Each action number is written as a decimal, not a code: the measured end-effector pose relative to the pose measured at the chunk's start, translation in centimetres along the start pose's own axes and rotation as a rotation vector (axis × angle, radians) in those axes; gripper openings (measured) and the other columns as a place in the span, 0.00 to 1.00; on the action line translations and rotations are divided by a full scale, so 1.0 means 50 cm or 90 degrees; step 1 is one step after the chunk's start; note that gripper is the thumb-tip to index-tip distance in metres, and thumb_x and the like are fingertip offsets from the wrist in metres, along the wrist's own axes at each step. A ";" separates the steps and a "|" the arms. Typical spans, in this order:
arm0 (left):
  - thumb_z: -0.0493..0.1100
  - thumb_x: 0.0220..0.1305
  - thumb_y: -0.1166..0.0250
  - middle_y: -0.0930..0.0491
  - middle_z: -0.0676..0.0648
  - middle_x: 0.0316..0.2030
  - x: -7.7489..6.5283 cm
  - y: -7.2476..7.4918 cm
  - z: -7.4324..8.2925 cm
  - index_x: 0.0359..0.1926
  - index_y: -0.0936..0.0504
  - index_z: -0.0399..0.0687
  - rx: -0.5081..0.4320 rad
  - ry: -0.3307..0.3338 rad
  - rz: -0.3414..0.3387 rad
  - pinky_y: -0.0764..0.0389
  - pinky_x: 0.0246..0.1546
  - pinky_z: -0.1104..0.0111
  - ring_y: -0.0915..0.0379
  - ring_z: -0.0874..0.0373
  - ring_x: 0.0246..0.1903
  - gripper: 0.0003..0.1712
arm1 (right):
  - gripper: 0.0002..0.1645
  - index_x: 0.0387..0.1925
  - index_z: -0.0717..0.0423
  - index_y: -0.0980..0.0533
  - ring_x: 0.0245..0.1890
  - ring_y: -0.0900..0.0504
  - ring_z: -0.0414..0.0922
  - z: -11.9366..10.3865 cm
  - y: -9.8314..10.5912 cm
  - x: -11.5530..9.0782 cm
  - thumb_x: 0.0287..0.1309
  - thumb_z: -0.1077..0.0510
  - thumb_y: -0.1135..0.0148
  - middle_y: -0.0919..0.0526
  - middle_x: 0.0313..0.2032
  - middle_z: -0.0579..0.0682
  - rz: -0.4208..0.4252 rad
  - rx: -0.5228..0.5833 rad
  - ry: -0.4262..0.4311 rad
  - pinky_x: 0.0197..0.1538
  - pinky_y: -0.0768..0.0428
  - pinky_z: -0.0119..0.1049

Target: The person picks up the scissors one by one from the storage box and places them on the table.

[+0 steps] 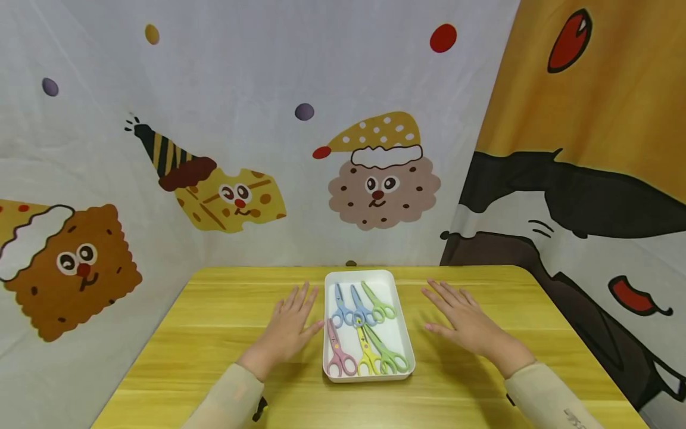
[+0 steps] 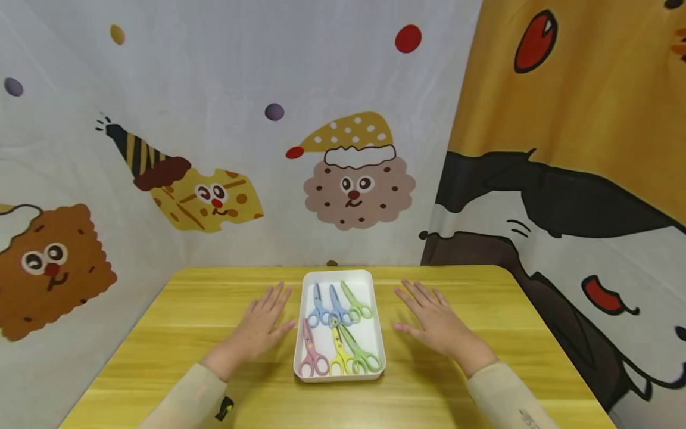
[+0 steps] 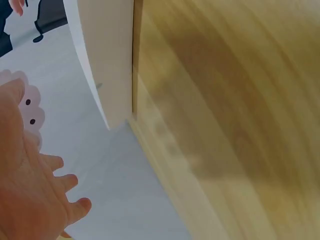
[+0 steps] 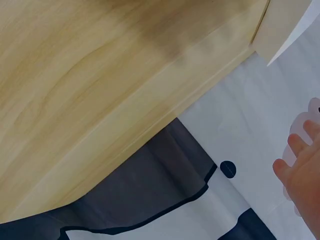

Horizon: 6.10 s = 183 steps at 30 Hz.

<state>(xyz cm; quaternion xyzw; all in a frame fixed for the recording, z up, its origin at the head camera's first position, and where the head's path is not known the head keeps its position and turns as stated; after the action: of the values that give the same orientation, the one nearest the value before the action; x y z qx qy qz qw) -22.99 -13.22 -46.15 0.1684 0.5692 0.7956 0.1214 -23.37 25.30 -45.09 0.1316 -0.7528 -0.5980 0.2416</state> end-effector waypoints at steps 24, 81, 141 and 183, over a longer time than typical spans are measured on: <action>0.37 0.67 0.45 0.30 0.31 0.58 0.017 -0.101 0.041 0.65 0.39 0.27 -0.499 0.248 0.145 0.22 0.54 0.53 0.28 0.39 0.54 0.29 | 0.44 0.71 0.51 0.44 0.68 0.41 0.59 -0.023 -0.024 0.013 0.60 0.36 0.45 0.48 0.72 0.55 0.026 0.073 -0.021 0.65 0.39 0.64; 0.32 0.65 0.45 0.23 0.33 0.51 0.020 -0.153 0.037 0.57 0.27 0.30 -0.521 0.262 0.183 0.16 0.44 0.62 0.21 0.44 0.46 0.20 | 0.27 0.46 0.75 0.27 0.48 0.27 0.62 -0.165 -0.162 0.234 0.51 0.56 0.38 0.27 0.44 0.68 -0.183 0.128 -0.288 0.58 0.27 0.57; 0.31 0.64 0.45 0.23 0.32 0.49 0.020 -0.153 0.035 0.57 0.27 0.28 -0.542 0.260 0.179 0.15 0.42 0.64 0.21 0.44 0.45 0.20 | 0.31 0.51 0.68 0.27 0.48 0.28 0.58 -0.175 -0.158 0.229 0.49 0.54 0.29 0.32 0.49 0.67 -0.114 0.150 -0.296 0.54 0.23 0.52; 0.31 0.65 0.46 0.23 0.33 0.51 0.025 -0.150 0.033 0.58 0.27 0.30 -0.494 0.264 0.183 0.17 0.45 0.60 0.22 0.43 0.46 0.20 | 0.36 0.61 0.69 0.34 0.53 0.28 0.61 -0.078 -0.073 0.167 0.56 0.54 0.36 0.33 0.56 0.70 -0.016 0.207 -0.298 0.58 0.26 0.55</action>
<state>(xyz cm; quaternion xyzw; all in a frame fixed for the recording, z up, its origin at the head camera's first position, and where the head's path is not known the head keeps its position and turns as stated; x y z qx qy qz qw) -23.48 -8.89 -52.60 0.0248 0.2126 0.9754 -0.0522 -28.75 17.04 -46.21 0.0364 -0.8725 -0.4865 0.0290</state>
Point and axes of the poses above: each hand's wrist, its own x-axis towards the middle knuckle, its own y-axis out of the back of the hand, z = x × y, the point moved 2 cm from there along x, towards the middle knuckle
